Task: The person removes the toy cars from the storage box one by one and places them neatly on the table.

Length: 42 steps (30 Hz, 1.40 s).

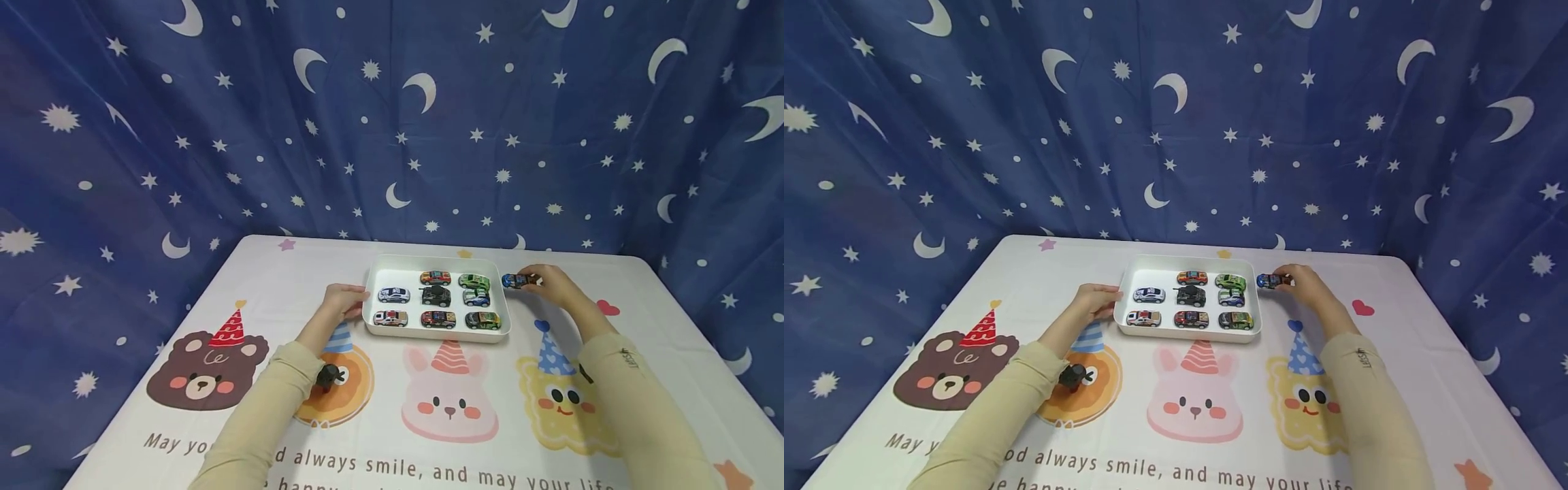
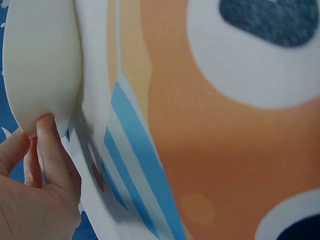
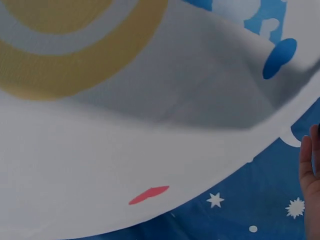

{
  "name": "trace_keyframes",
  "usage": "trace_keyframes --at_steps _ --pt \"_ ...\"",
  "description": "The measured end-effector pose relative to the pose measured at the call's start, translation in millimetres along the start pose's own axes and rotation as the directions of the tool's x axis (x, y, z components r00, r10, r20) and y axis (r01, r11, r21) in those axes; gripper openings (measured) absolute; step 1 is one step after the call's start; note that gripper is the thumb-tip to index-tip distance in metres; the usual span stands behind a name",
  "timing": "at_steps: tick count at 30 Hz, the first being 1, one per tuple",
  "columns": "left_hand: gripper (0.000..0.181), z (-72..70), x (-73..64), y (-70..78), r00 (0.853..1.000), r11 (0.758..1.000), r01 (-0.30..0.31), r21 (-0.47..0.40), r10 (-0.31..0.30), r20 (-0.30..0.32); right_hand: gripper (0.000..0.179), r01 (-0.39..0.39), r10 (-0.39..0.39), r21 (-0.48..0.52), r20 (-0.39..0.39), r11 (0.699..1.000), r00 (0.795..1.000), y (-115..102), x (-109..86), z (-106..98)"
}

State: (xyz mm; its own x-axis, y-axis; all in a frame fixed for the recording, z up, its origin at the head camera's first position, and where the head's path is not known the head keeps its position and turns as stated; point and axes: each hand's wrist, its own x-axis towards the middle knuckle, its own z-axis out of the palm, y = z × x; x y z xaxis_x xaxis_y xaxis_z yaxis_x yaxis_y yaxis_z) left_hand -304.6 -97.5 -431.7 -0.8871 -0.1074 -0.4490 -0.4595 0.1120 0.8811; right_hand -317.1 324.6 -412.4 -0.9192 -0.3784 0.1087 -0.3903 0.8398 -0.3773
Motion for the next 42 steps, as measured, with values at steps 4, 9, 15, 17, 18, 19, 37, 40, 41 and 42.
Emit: trace_keyframes --at_steps 4,9,15,17,18,19,37,40,41,42 --pt "0.032 1.1 -1.7 0.2 1.000 1.000 0.009 0.009 -0.009 -0.005 0.030 -0.024 0.024 -0.011 0.028 1.000 0.999 6.4 3.0 7.4" --pt "0.030 0.9 -1.7 1.1 1.000 1.000 0.014 -0.007 -0.014 -0.021 0.031 -0.084 0.084 -0.006 0.081 0.996 0.993 7.2 10.1 15.4" --pt "0.031 1.8 -0.5 0.0 0.999 1.000 0.025 -0.001 -0.026 -0.025 0.029 -0.124 0.127 -0.028 0.109 0.992 0.986 6.1 13.2 16.3" --pt "0.030 1.6 0.0 -0.7 0.999 0.999 0.037 0.008 -0.037 -0.035 0.029 -0.115 0.119 -0.038 0.115 0.993 0.986 6.2 12.5 16.1" --pt "0.029 1.5 0.2 -1.0 0.998 0.999 0.040 0.013 -0.040 -0.040 0.029 -0.108 0.112 -0.044 0.113 0.993 0.987 6.5 12.0 16.1" --pt "0.029 1.4 0.4 -1.2 0.998 0.999 0.044 0.013 -0.043 -0.042 0.029 -0.102 0.107 -0.051 0.110 0.993 0.988 7.1 11.6 16.4" --pt "0.030 3.4 0.8 5.0 0.999 1.000 0.010 0.019 -0.009 -0.034 0.037 -0.121 0.139 -0.103 0.184 0.987 0.973 10.5 16.0 14.2" --pt "0.030 2.7 -1.3 3.0 1.000 1.000 -0.005 0.010 0.005 -0.030 0.043 -0.110 0.132 -0.110 0.217 0.988 0.967 7.1 15.4 11.0" --pt "0.031 2.6 -2.0 2.0 1.000 1.000 -0.004 0.008 0.005 -0.028 0.044 -0.107 0.130 -0.112 0.226 0.988 0.965 6.4 14.8 9.7" --pt "0.031 2.5 -2.5 0.8 1.000 1.000 0.002 0.007 -0.002 -0.026 0.045 -0.105 0.129 -0.111 0.233 0.988 0.964 5.6 14.2 8.7"
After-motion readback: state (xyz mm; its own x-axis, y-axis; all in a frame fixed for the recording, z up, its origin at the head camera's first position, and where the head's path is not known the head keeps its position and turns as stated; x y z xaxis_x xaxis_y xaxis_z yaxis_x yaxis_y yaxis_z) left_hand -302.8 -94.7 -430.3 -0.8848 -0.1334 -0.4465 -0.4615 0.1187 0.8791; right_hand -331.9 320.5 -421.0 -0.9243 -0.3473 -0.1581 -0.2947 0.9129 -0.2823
